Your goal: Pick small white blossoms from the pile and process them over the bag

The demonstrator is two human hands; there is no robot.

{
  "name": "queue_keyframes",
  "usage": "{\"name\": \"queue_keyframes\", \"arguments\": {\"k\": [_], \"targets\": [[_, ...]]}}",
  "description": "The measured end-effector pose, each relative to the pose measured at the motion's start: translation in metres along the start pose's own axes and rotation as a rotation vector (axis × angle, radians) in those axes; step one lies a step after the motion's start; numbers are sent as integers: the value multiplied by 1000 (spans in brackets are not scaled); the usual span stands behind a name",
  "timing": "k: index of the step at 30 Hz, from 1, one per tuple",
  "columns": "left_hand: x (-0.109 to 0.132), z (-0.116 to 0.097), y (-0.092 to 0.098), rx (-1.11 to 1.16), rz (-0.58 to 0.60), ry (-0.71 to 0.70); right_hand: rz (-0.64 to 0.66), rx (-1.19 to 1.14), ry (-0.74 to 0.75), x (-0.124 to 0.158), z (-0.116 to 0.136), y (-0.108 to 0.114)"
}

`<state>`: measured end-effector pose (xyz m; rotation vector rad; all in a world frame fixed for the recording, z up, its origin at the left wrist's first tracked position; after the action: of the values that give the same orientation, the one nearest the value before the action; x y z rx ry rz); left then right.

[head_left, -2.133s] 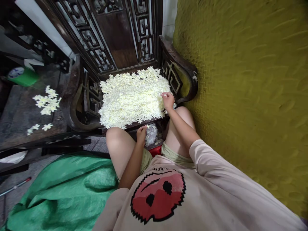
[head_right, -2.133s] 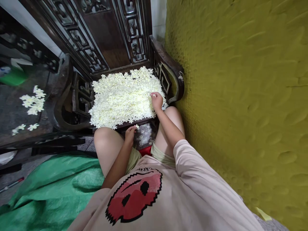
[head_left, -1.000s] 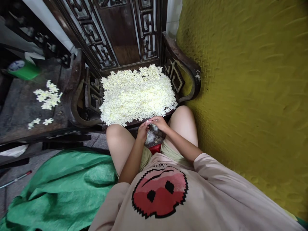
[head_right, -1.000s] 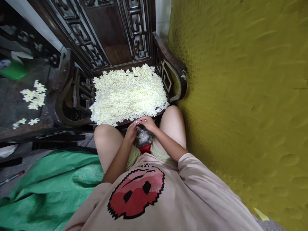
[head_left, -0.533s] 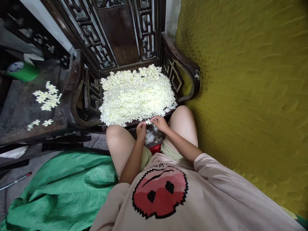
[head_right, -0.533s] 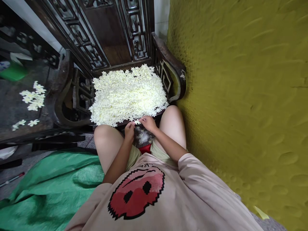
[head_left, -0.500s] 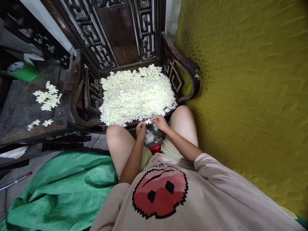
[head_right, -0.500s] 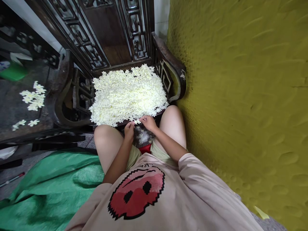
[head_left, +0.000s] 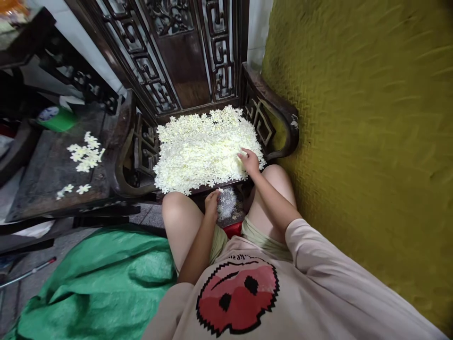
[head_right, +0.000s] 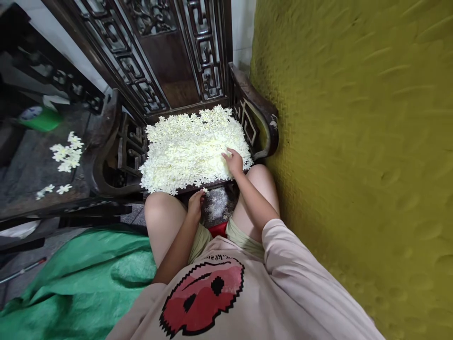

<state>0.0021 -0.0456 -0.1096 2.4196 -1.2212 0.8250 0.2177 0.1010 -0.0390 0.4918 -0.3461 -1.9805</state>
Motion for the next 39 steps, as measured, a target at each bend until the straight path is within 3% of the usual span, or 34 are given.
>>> {"name": "queue_keyframes", "arguments": {"k": [2,5,6,9,16,21,31,39], "targets": [[-1,1,-3,38,3,36,79,-35,-60,33,6,-4],[0,4,-7,82,37,88,408,-92,-33,92,21,-21],[1,3,-8,93,54,88,462,-89,-25,108,23,-23],[3,2,-11,108,110,70,482,-85,-59,134,19,-24],[8,1,-15,139,181,109,452,-258,-269,126,0,-27],[10,-3,-16,126,227,57,474,-367,-303,127,3,-28],[15,-20,-14,-103,220,-302,462,-345,-269,125,6,-28],[10,-15,-13,-82,186,-234,436,-360,-342,125,-4,-33]]}}
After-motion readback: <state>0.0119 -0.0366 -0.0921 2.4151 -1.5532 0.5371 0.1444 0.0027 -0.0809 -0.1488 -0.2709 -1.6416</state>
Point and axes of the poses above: each hand's wrist, its own x-axis away from the middle knuckle, its own y-axis out of the back of the hand, z = x × y, the point moved 6 cm from there along -x, towards the middle knuckle, and after that the axes turned 11 degrees about -z, right-handed, at the moved point
